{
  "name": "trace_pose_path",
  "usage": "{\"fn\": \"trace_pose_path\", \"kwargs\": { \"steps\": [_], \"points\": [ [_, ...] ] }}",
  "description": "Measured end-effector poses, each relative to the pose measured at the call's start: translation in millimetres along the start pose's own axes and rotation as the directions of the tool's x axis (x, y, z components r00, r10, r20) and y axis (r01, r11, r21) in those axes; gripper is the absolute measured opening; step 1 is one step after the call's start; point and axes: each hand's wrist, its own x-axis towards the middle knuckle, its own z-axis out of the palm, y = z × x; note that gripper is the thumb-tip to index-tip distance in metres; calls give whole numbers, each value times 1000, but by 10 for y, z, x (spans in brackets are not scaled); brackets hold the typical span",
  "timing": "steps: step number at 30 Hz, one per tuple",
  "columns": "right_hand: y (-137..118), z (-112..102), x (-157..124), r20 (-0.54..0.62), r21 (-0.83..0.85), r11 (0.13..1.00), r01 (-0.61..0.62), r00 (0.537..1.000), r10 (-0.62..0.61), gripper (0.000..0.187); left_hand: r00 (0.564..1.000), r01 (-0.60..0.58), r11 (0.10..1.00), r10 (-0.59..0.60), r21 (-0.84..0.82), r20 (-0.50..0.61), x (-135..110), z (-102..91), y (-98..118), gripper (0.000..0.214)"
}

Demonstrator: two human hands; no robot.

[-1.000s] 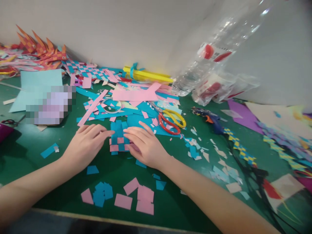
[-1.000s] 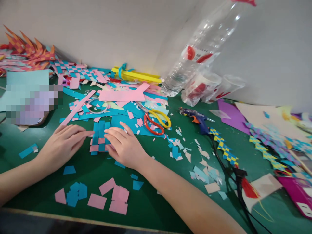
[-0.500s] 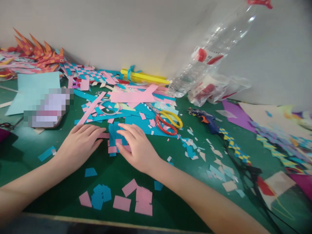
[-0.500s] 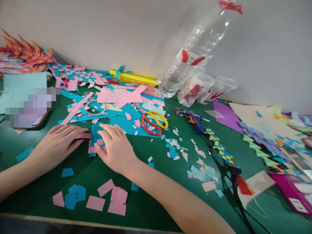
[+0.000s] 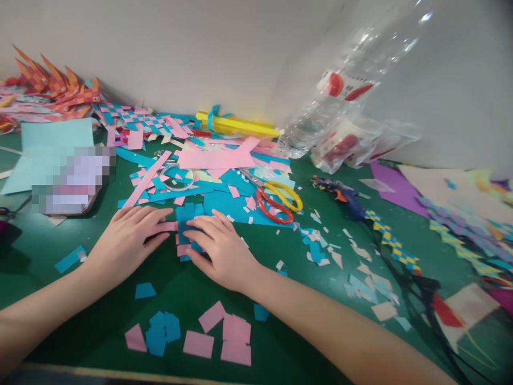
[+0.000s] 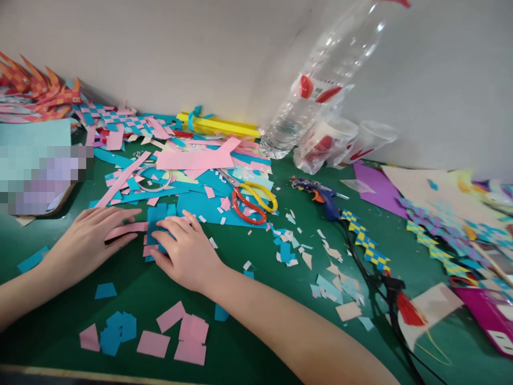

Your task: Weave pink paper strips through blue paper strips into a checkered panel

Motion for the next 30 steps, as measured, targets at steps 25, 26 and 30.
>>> {"fn": "trace_pose_path", "kwargs": {
  "steps": [25,26,30],
  "points": [
    [-22,15,-4,-117,-127,991,45,991,-60,27,945,-293,949,270,-113,-187,58,38,211,38],
    [-20,3,2,-123,-133,990,47,990,-63,26,946,-286,952,263,-105,-188,59,45,210,37],
    [61,-38,57,-169,-163,987,12,985,-40,25,963,-241,965,223,-107,-153,65,62,187,31]
  ]
}}
